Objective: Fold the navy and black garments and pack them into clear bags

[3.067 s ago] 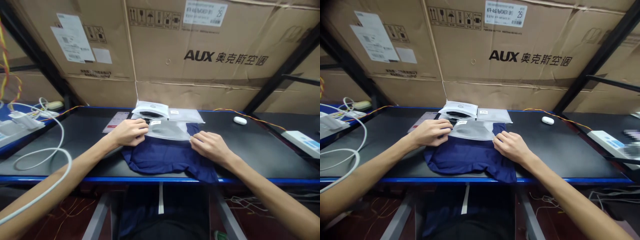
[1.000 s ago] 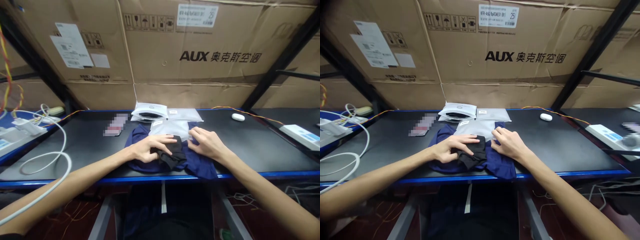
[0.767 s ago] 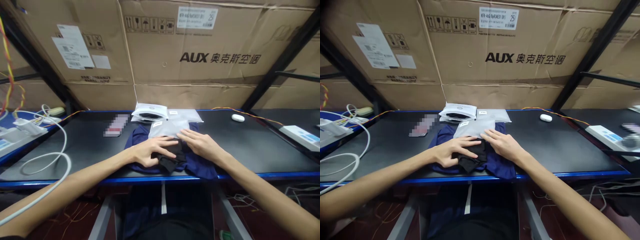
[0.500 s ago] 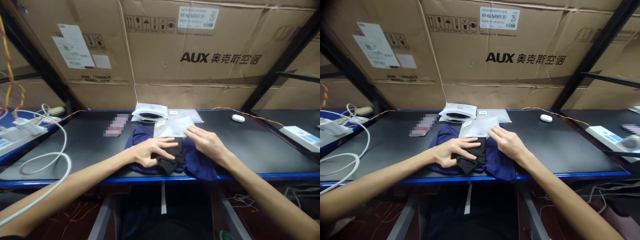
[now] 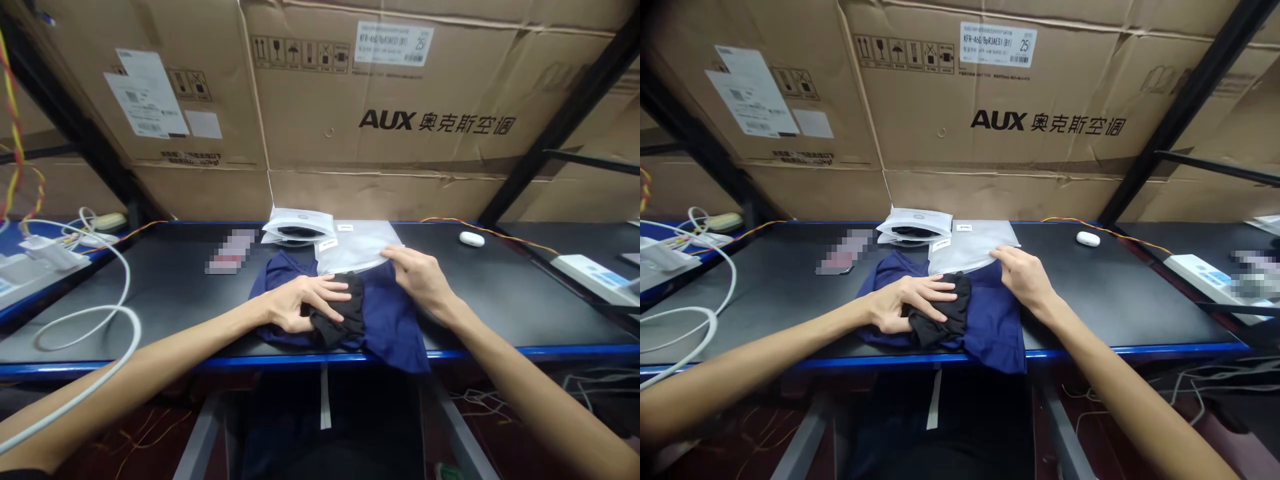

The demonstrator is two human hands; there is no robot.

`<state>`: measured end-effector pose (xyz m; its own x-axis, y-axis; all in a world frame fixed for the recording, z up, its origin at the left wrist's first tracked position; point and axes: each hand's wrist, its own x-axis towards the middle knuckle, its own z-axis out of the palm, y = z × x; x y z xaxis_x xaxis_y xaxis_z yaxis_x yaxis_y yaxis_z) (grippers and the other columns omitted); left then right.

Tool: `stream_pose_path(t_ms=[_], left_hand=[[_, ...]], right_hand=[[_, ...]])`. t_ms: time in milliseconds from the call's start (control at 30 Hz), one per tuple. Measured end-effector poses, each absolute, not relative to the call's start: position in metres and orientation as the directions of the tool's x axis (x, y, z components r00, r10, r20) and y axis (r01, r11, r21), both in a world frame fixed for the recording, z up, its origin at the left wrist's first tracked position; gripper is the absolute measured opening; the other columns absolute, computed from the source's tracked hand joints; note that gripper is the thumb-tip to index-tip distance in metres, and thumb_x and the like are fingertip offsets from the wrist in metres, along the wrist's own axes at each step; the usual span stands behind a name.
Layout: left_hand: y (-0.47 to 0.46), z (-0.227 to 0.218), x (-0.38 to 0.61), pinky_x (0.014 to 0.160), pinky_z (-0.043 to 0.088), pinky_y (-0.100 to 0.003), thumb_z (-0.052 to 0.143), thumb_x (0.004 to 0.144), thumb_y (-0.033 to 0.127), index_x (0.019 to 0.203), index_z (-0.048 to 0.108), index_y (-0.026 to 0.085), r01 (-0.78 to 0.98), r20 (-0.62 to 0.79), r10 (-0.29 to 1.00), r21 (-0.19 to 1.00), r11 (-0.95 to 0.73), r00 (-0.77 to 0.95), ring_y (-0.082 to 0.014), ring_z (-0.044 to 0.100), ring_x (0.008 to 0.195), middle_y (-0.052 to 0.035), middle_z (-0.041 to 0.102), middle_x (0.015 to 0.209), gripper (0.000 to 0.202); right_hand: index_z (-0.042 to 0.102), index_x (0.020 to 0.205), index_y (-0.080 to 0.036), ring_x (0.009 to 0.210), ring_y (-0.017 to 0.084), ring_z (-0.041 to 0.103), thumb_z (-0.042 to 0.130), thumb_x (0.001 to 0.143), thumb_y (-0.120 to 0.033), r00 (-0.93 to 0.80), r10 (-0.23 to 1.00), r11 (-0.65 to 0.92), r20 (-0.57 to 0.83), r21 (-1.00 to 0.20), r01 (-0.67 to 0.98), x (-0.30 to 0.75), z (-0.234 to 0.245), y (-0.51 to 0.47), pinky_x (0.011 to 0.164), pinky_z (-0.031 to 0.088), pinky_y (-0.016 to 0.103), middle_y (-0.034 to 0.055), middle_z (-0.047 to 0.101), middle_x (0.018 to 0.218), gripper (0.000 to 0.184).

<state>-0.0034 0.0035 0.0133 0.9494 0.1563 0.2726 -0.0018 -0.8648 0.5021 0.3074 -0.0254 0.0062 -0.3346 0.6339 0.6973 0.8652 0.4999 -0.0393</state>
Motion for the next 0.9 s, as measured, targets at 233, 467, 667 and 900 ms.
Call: stream_pose_path(t_ms=[233, 467, 667, 900], left_hand=[[0.007, 0.009, -0.007, 0.122, 0.031, -0.053, 0.053, 0.069, 0.022, 0.112, 0.079, 0.023, -0.027, 0.298, 0.158, 0.535, -0.844, 0.941, -0.0297, 0.053, 0.138, -0.0067, 0.060, 0.143, 0.051], [0.009, 0.012, -0.014, 0.119, 0.037, -0.050, 0.055, 0.069, 0.020, 0.109, 0.080, 0.023, -0.021, 0.349, 0.204, 0.546, -0.838, 0.915, -0.0285, 0.059, 0.132, -0.0080, 0.066, 0.135, 0.048], [0.005, 0.017, -0.014, 0.125, 0.019, -0.059, 0.053, 0.067, 0.019, 0.123, 0.074, 0.024, 0.047, 0.301, 0.211, 0.471, -0.881, 0.930, -0.0319, 0.043, 0.146, -0.0074, 0.054, 0.151, 0.060], [-0.001, 0.019, -0.011, 0.126, 0.004, -0.063, 0.053, 0.065, 0.019, 0.144, 0.056, 0.027, 0.137, 0.167, 0.231, 0.440, -0.887, 0.959, -0.0351, 0.024, 0.154, -0.0031, 0.036, 0.163, 0.080]], right_hand=[[0.077, 0.105, -0.020, 0.102, 0.025, 0.076, 0.049, 0.087, -0.004, -0.267, 0.663, 0.474, 0.700, -0.115, 0.873, 0.316, 0.009, -0.016, 0.092, 0.061, 0.039, 0.0082, 0.078, 0.114, 0.037], [0.079, 0.101, -0.015, 0.095, 0.029, 0.077, 0.049, 0.083, -0.007, -0.072, 0.693, 0.350, 0.717, -0.247, 0.903, 0.344, 0.018, -0.012, 0.090, 0.061, 0.044, 0.0107, 0.080, 0.104, 0.036], [0.079, 0.110, -0.016, 0.098, 0.028, 0.077, 0.051, 0.089, -0.013, -0.048, 0.781, 0.239, 0.622, -0.227, 0.944, 0.344, 0.026, 0.004, 0.093, 0.059, 0.040, 0.0098, 0.079, 0.109, 0.035], [0.078, 0.113, -0.014, 0.107, 0.032, 0.074, 0.051, 0.087, -0.012, -0.123, 0.920, 0.191, 0.371, -0.150, 0.970, 0.342, 0.028, 0.051, 0.099, 0.054, 0.042, 0.0144, 0.078, 0.112, 0.038]])
